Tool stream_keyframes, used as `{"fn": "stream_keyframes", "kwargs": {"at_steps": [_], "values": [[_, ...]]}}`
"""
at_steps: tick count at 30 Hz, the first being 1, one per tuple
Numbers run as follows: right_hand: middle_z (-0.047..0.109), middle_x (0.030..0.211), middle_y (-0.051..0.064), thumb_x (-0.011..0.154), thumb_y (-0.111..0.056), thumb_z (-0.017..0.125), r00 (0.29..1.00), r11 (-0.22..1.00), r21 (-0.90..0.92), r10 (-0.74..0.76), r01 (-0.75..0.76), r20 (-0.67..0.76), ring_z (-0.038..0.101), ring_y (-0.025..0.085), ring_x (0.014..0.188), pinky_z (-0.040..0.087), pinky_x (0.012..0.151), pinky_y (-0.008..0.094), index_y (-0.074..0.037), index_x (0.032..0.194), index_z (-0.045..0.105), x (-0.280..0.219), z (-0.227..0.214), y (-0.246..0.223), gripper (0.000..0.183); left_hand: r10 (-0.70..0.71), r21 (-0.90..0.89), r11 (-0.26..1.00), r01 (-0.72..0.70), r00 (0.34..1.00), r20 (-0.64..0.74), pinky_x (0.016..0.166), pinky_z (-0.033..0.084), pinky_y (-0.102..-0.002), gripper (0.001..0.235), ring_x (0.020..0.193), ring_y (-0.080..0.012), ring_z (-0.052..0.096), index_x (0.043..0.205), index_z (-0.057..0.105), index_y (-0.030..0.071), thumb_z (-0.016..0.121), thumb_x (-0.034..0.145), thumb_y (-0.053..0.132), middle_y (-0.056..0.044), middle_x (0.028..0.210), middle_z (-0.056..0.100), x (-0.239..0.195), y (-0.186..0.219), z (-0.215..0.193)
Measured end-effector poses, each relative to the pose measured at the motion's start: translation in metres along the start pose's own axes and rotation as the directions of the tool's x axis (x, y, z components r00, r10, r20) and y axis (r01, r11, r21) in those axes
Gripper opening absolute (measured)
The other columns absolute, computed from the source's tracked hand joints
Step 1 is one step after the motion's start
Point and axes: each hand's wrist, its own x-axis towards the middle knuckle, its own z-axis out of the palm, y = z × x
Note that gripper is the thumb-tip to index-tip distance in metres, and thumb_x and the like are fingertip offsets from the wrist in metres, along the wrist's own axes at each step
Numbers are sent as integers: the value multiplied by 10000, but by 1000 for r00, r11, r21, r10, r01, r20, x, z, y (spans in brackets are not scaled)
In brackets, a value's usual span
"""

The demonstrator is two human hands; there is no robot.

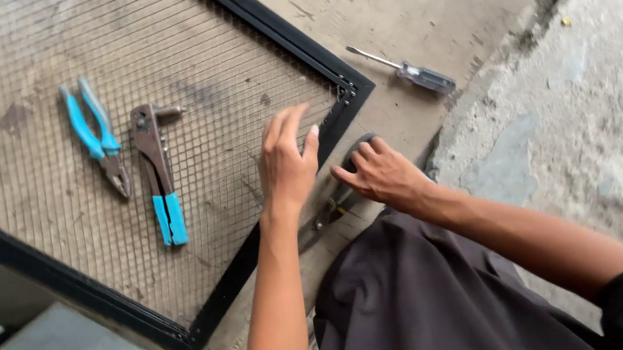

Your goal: Trimming excess wire mesh with snips and securing it into a metal frame using a screwdriver.

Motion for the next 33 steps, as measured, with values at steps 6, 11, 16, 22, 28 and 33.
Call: {"fn": "stream_keyframes", "kwargs": {"at_steps": [6,11,16,22,28,33], "values": [[678,749,195,856,-177,588,913,921,238,216,-309,347,709,405,731,538,719,508,-172,1180,573,-86,-39,-23,324,27,7,1000,-28,988,151,1007,514,-532,435,1202,-383,605,1361,537,116,699,962,174,-144,1277,579,14,-15,15],[753,998,258,772,-346,684,451,617,268,158,-740,878,732,473,1022,556,913,567,-264,1397,562,-100,-90,-17,642,-40,185,983,-16,955,293,1039,467,-562,537,1263,-332,555,1377,567,193,785,908,335,-64,1334,519,30,-31,50],[739,542,144,817,-259,757,487,30,499,278,-866,828,753,304,544,569,572,408,-116,677,729,-108,-99,-27,202,-12,363,927,-96,959,284,923,514,-532,455,1145,-298,586,1241,608,202,831,876,361,-46,1171,522,49,-45,69],[549,478,213,1018,-222,601,483,-537,830,694,-148,535,590,287,330,448,297,360,35,652,578,-71,-119,-60,448,68,391,902,-182,955,289,794,628,-483,408,1031,-322,686,1283,516,219,754,954,262,-112,1099,572,50,-45,68],[546,647,155,1024,-533,559,448,-713,676,552,-184,703,621,261,548,512,353,368,117,948,630,-47,-90,-62,659,226,403,859,-314,941,252,674,661,-443,216,932,-290,711,1124,607,197,729,969,286,-59,1042,577,52,-81,86],[547,610,170,970,-557,659,383,-712,650,540,-266,749,621,263,507,504,329,371,173,1024,654,-21,-91,-67,732,324,456,815,-357,934,152,640,671,-429,170,882,-260,715,1058,656,192,756,930,246,-19,1034,613,47,-92,104]]}}
